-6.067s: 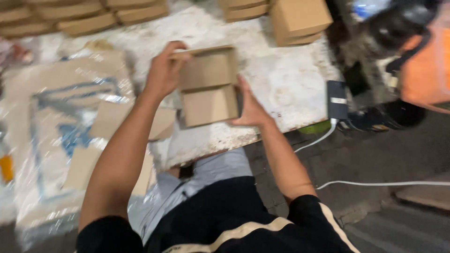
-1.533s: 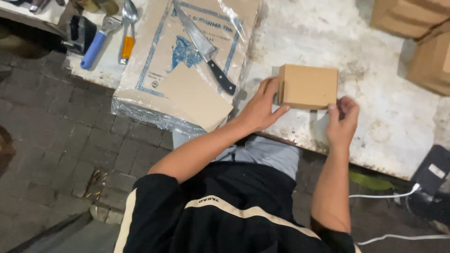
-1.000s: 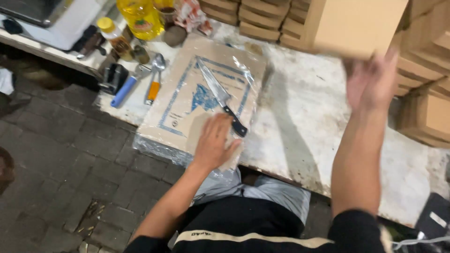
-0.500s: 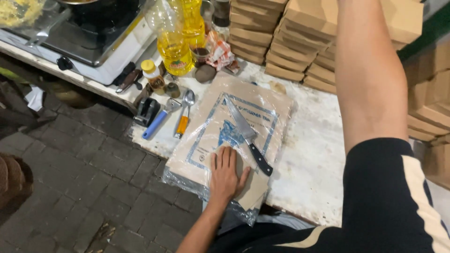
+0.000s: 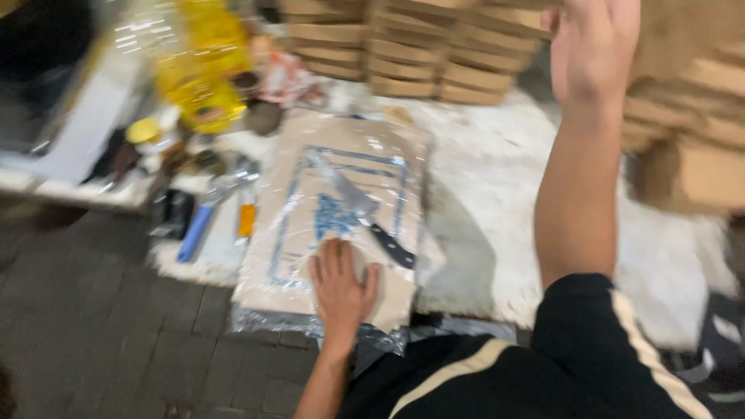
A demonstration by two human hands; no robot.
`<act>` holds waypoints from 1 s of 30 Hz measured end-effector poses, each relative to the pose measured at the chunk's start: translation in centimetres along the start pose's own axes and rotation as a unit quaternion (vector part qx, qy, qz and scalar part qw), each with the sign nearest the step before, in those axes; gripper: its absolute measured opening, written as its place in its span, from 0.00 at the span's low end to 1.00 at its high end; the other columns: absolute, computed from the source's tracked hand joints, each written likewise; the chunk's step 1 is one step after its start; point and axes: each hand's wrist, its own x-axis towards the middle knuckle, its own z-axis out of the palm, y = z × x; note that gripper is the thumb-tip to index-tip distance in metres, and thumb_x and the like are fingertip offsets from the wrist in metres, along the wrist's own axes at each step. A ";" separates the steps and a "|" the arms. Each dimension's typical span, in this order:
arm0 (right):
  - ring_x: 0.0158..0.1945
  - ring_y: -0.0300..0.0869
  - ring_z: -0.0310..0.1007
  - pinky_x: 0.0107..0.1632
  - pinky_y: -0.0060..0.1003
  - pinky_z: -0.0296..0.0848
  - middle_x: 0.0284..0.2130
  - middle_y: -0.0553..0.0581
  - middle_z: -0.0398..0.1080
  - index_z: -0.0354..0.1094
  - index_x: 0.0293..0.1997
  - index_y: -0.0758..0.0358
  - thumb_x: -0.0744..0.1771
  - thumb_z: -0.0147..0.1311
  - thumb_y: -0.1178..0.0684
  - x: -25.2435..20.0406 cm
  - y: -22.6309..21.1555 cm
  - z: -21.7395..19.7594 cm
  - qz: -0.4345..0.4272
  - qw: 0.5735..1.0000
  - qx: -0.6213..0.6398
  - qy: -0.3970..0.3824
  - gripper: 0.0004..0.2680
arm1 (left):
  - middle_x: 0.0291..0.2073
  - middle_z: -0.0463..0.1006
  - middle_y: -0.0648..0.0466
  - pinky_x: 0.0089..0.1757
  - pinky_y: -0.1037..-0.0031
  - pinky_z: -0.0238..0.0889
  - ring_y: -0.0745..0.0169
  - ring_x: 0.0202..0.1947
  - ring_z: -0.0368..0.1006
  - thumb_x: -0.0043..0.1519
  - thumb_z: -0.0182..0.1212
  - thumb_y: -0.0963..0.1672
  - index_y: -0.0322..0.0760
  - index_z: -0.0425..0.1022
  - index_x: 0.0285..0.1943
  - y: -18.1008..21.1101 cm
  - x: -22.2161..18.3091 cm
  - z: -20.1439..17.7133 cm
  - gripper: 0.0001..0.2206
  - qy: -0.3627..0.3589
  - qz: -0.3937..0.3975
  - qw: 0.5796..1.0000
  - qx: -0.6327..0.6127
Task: Lining small cardboard boxes with paper sheets by cutting and folding them.
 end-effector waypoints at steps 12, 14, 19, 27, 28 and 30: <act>0.63 0.57 0.49 0.61 0.54 0.59 0.59 0.68 0.48 0.45 0.63 0.62 0.64 0.75 0.52 -27.1 -1.6 -34.4 0.161 0.778 -0.524 0.308 0.31 | 0.60 0.69 0.38 0.61 0.48 0.46 0.38 0.65 0.59 0.67 0.44 0.56 0.30 0.69 0.60 0.8 -1.0 1.5 0.27 0.133 0.088 0.987 0.021; 0.69 0.60 0.39 0.62 0.62 0.58 0.65 0.69 0.40 0.37 0.70 0.57 0.65 0.74 0.40 -27.3 -1.3 -34.3 0.318 0.726 -0.542 0.279 0.38 | 0.60 0.69 0.38 0.61 0.48 0.45 0.38 0.65 0.59 0.67 0.43 0.56 0.29 0.69 0.61 0.5 -1.6 1.6 0.28 0.142 0.084 0.986 0.019; 0.76 0.54 0.20 0.68 0.70 0.40 0.73 0.62 0.23 0.24 0.75 0.48 0.60 0.70 0.26 -26.1 -0.6 -35.6 0.445 0.668 -0.535 0.262 0.48 | 0.59 0.72 0.41 0.61 0.49 0.48 0.40 0.65 0.62 0.64 0.54 0.50 0.32 0.74 0.57 0.5 -2.0 2.1 0.20 0.158 0.108 0.981 -0.004; 0.69 0.65 0.48 0.67 0.68 0.49 0.64 0.63 0.44 0.41 0.68 0.41 0.58 0.81 0.38 -28.4 2.6 -36.4 0.288 0.711 -0.538 0.350 0.41 | 0.62 0.69 0.43 0.65 0.50 0.39 0.45 0.66 0.61 0.61 0.62 0.52 0.34 0.71 0.63 -1.3 -2.0 3.2 0.25 0.158 0.090 0.979 -0.090; 0.68 0.67 0.50 0.66 0.70 0.52 0.62 0.62 0.45 0.43 0.67 0.42 0.56 0.84 0.40 -29.1 2.6 -36.2 0.257 0.724 -0.525 0.365 0.42 | 0.62 0.68 0.41 0.64 0.47 0.39 0.42 0.66 0.60 0.61 0.61 0.52 0.34 0.70 0.64 -1.3 -1.9 2.5 0.25 0.144 0.080 0.972 -0.167; 0.68 0.71 0.48 0.68 0.67 0.50 0.61 0.68 0.43 0.44 0.68 0.50 0.56 0.83 0.49 -31.7 0.8 -32.2 0.183 0.771 -0.496 0.354 0.41 | 0.61 0.67 0.38 0.64 0.45 0.40 0.38 0.65 0.60 0.61 0.59 0.50 0.31 0.68 0.64 -1.3 -2.3 1.1 0.25 0.142 0.068 0.962 -0.223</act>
